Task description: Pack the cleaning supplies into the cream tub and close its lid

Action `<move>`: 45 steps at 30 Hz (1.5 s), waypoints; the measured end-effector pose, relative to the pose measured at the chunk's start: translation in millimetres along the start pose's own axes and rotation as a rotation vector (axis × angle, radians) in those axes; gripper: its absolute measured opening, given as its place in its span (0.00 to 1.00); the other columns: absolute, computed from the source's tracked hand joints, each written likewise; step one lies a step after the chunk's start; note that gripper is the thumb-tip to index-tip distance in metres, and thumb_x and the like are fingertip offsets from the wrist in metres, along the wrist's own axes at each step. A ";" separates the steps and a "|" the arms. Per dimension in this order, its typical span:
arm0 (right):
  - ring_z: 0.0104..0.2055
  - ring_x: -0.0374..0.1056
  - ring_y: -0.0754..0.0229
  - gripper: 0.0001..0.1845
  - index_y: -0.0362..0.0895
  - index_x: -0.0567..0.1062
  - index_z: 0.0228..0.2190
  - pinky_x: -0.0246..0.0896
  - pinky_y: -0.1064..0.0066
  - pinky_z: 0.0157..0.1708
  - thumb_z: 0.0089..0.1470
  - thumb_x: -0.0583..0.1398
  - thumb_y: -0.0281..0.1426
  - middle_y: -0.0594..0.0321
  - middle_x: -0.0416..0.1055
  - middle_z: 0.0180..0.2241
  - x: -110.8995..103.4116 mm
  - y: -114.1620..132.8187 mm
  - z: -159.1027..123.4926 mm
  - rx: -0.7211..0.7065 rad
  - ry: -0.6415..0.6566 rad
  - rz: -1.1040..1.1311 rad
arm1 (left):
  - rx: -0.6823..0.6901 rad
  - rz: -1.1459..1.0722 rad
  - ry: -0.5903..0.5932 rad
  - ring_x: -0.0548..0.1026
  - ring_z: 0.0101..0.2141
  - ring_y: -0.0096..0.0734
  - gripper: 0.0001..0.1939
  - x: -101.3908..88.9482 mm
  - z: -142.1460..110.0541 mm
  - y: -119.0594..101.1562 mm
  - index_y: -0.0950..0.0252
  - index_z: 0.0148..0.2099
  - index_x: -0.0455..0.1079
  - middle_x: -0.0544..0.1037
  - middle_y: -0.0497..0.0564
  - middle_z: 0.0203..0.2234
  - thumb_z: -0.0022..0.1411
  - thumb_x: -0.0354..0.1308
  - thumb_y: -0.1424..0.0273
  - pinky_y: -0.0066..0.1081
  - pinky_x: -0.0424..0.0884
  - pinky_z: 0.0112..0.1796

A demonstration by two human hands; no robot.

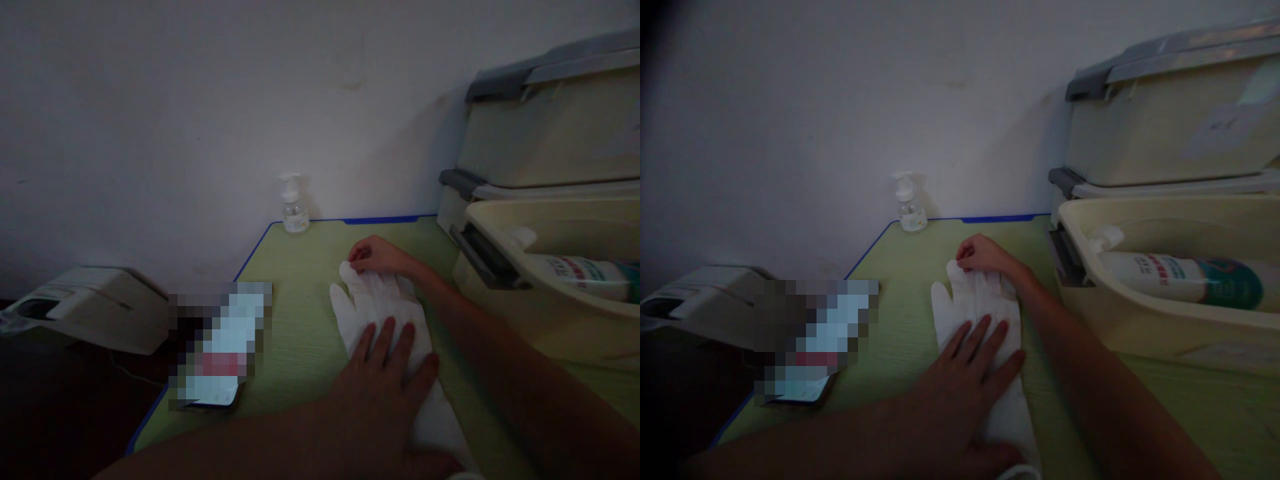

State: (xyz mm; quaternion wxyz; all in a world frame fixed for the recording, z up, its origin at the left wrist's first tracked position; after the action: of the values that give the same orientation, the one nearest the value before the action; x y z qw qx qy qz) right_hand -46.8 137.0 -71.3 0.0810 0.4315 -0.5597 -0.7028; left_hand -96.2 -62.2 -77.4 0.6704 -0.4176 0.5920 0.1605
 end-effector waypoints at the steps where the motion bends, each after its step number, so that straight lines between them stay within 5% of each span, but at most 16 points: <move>1: 0.19 0.61 0.67 0.03 0.40 0.70 0.19 0.55 0.75 0.21 0.37 0.58 0.22 0.66 0.67 0.16 1.1 -0.2 0.8 -0.003 -0.004 -0.012 | 0.001 -0.001 0.002 0.33 0.60 0.57 0.42 0.0 -0.2 0.0 0.67 0.64 0.40 0.35 0.67 0.62 0.57 0.47 0.47 0.56 0.40 0.55; 10: 0.19 0.59 0.67 0.09 0.39 0.72 0.22 0.53 0.75 0.20 0.47 0.58 0.32 0.66 0.66 0.16 4.9 -1.8 2.1 -0.058 -0.031 -0.140 | 0.005 -0.003 -0.004 0.33 0.60 0.57 0.42 -0.9 -1.0 0.2 0.67 0.64 0.40 0.35 0.67 0.62 0.57 0.47 0.48 0.57 0.41 0.55; 22: 0.31 0.64 0.63 0.01 0.41 0.72 0.26 0.56 0.73 0.32 0.47 0.59 0.25 0.61 0.69 0.29 14.1 -4.4 2.1 -0.096 -0.259 -0.510 | 0.002 -0.008 -0.002 0.31 0.59 0.57 0.43 -1.2 -0.3 -0.3 0.68 0.64 0.40 0.34 0.67 0.62 0.56 0.49 0.49 0.56 0.40 0.55; 31: 0.37 0.65 0.56 0.12 0.42 0.69 0.39 0.54 0.69 0.30 0.55 0.50 0.23 0.51 0.66 0.43 30.8 18.7 -18.7 -0.103 -0.265 -0.834 | -0.015 -0.043 0.001 0.30 0.59 0.55 0.42 -2.6 0.2 -2.8 0.69 0.64 0.39 0.34 0.70 0.61 0.56 0.49 0.50 0.56 0.38 0.55; 38: 0.36 0.67 0.57 0.14 0.41 0.71 0.37 0.57 0.70 0.33 0.54 0.48 0.22 0.52 0.71 0.36 30.3 10.5 -12.7 -0.090 -0.226 -0.837 | -0.010 -0.052 0.017 0.30 0.59 0.55 0.43 -3.6 0.8 -2.0 0.68 0.64 0.39 0.34 0.68 0.62 0.56 0.47 0.48 0.57 0.38 0.55; 45: 0.40 0.67 0.59 0.17 0.38 0.71 0.41 0.57 0.72 0.39 0.51 0.49 0.19 0.53 0.72 0.39 17.8 22.7 -12.6 -0.123 -0.276 -0.775 | 0.001 -0.026 -0.010 0.32 0.59 0.57 0.41 -2.9 -0.6 -0.8 0.71 0.64 0.42 0.37 0.71 0.61 0.57 0.45 0.48 0.56 0.38 0.55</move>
State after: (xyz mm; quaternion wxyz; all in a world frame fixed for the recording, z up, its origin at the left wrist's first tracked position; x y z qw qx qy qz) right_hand -57.3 109.1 -61.0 -0.2397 0.5063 -0.3186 -0.7646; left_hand -96.8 -62.3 -74.3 0.6757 -0.4241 0.5832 0.1533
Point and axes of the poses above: each hand's wrist, its own z-axis towards the middle knuckle, its own x-axis out of the palm, y = z × x, the point moved 2 cm from there along z, towards the middle knuckle
